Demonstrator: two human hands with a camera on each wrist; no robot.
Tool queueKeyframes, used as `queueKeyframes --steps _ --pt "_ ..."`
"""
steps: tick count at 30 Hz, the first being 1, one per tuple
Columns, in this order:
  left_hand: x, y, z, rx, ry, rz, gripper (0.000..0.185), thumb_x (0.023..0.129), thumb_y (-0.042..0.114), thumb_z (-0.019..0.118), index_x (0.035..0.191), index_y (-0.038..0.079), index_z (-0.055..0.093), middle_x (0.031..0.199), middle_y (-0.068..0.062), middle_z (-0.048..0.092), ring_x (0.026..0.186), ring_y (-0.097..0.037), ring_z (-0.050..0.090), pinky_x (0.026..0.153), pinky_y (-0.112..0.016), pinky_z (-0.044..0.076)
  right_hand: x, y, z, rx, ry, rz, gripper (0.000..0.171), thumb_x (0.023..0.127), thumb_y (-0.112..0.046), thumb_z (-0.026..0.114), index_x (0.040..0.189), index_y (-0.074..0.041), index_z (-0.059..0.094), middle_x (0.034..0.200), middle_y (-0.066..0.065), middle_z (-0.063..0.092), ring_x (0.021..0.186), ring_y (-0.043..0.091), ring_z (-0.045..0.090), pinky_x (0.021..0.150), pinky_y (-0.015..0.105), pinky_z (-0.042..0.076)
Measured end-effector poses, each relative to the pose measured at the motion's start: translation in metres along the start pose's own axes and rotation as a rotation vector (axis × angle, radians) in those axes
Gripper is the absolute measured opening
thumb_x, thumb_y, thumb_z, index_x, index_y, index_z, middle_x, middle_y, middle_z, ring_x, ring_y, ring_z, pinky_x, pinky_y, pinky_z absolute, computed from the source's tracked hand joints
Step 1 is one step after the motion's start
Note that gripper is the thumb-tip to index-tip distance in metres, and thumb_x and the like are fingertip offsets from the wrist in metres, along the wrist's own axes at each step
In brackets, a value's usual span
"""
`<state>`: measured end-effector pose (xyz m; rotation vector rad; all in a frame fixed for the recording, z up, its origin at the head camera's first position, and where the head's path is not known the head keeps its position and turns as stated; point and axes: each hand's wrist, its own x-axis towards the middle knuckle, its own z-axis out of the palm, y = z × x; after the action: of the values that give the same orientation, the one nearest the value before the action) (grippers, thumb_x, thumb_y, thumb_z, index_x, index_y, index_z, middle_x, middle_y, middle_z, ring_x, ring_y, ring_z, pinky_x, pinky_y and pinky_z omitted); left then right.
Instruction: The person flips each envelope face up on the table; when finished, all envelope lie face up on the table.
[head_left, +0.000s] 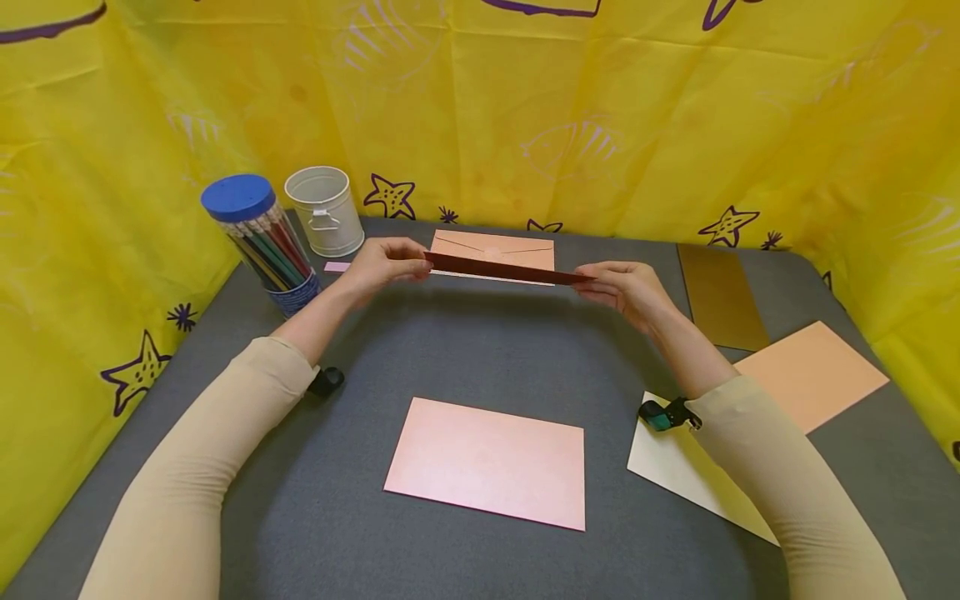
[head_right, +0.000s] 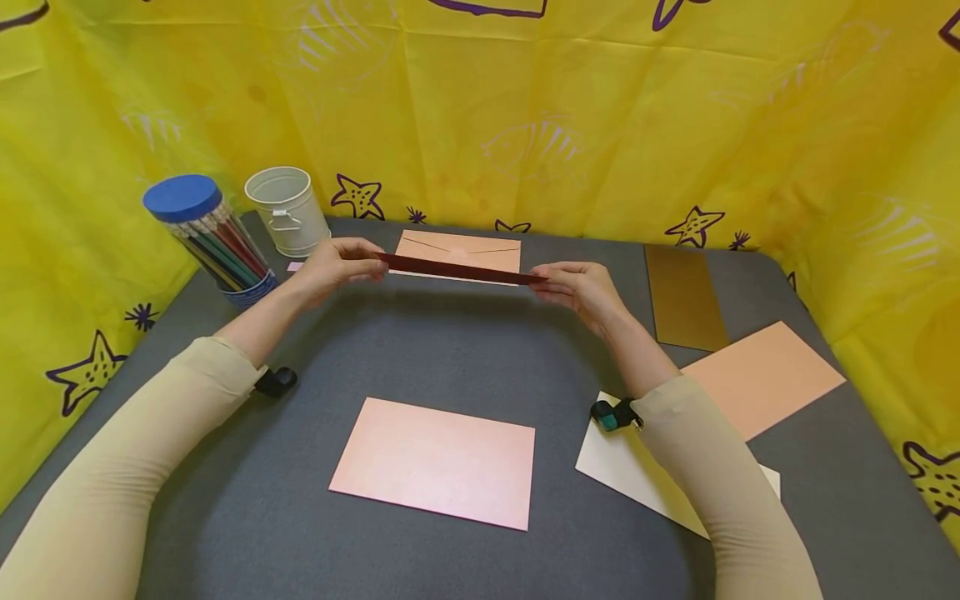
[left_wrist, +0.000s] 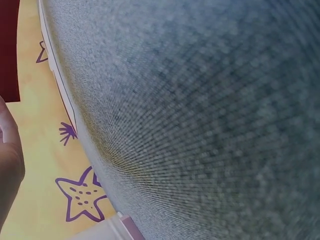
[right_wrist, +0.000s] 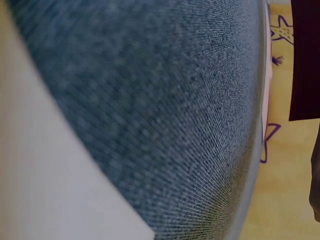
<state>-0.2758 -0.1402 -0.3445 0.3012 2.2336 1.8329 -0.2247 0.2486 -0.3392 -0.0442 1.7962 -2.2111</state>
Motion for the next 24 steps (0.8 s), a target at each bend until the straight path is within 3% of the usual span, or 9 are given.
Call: queueKeyframes --steps 8,14,19,24 --pt "0.001 -0.003 0.001 0.069 -0.009 -0.05 0.02 0.092 0.005 0.067 0.111 0.003 0.073 0.109 0.0 0.07 0.092 -0.01 0.063 0.079 -0.018 0.058 0.0 0.002 0.006 -0.147 0.117 0.041 0.02 0.088 0.004 0.068 0.101 -0.01 0.074 0.096 -0.006 0.071 0.083 0.007 0.071 0.074 0.019 0.06" --pt "0.001 -0.005 0.002 -0.03 -0.082 -0.063 0.021 0.095 0.005 0.059 0.112 -0.007 0.067 0.086 0.006 0.071 0.076 -0.008 0.067 0.073 -0.02 0.06 0.001 0.005 0.011 -0.24 0.154 0.066 0.039 0.088 0.007 0.065 0.124 -0.004 0.054 0.109 -0.001 0.056 0.079 0.006 0.068 0.073 0.019 0.06" --pt "0.002 -0.008 0.004 -0.006 -0.071 -0.117 0.013 0.093 0.002 0.064 0.104 -0.003 0.061 0.079 0.005 0.068 0.07 -0.008 0.067 0.069 -0.023 0.061 0.003 0.005 0.014 -0.301 0.153 0.109 0.062 0.09 0.005 0.063 0.146 0.001 0.036 0.118 0.005 0.051 0.077 0.005 0.068 0.074 0.02 0.06" --pt "0.002 -0.008 0.003 0.039 -0.103 -0.155 0.032 0.092 -0.001 0.063 0.12 -0.004 0.048 0.079 0.003 0.067 0.069 -0.01 0.066 0.066 -0.025 0.061 0.002 0.006 0.016 -0.334 0.103 0.139 0.062 0.094 0.004 0.058 0.151 0.004 0.032 0.116 0.005 0.053 0.078 0.003 0.068 0.075 0.019 0.06"
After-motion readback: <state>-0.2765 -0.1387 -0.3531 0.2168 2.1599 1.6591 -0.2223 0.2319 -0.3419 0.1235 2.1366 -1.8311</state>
